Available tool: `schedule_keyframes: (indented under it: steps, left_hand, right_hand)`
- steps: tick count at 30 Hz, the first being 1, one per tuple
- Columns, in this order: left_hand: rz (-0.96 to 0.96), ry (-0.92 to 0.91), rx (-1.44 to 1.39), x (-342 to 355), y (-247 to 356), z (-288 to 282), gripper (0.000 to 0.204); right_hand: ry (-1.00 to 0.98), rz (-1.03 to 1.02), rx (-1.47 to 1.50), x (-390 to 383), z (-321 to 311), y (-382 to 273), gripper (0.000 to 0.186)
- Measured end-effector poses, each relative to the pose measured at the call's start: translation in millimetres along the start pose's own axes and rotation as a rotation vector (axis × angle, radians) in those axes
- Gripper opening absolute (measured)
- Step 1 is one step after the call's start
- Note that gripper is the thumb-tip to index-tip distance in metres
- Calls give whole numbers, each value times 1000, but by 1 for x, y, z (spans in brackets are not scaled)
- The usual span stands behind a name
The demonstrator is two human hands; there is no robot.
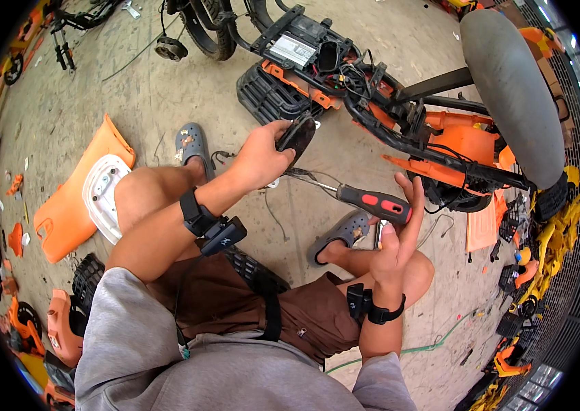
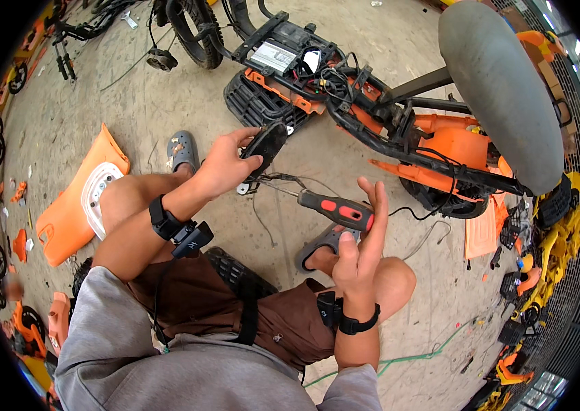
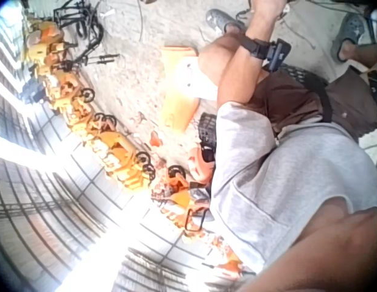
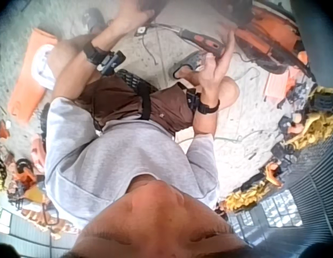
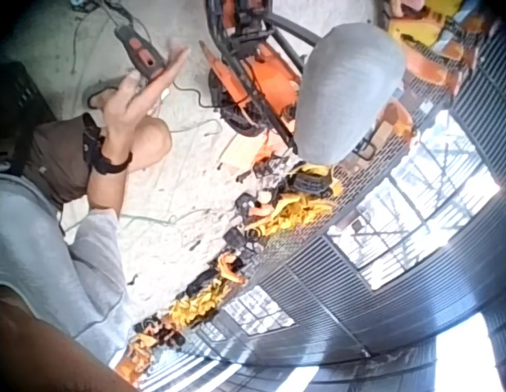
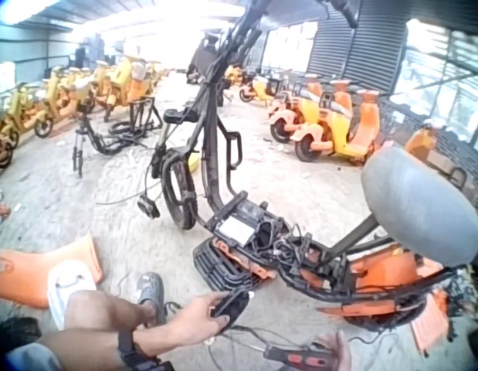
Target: The person sits on the floor of a workshop and uses a screwdriver to pry open a black plastic cover on an electric scooter. They manipulate the cover and wires, attempting to separate the casing from the internal components.
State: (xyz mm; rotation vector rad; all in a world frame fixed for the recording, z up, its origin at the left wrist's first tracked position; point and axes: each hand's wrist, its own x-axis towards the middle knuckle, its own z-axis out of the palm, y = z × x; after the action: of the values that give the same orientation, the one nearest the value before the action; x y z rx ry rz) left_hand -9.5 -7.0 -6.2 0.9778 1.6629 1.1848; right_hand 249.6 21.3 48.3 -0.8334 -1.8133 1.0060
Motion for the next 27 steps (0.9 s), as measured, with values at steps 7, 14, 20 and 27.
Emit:
schedule_keyframes:
  steps: [7,14,20,27]
  left_hand:
    - [-80,-51,-43,-2,9,-2,52]
    - [-95,-39,-113,0,4,0,52]
    - [-96,-33,-90,1,1,0,52]
    - [-74,6,-121,2,-4,2,51]
  right_hand:
    - [-46,-3,-274,-8,-11,7,64]
    - [32,10,-92,-7,-5,1,55]
    - [58,-1,47,2,-2,-7,52]
    - [12,-83,-67,3,-5,-11,50]
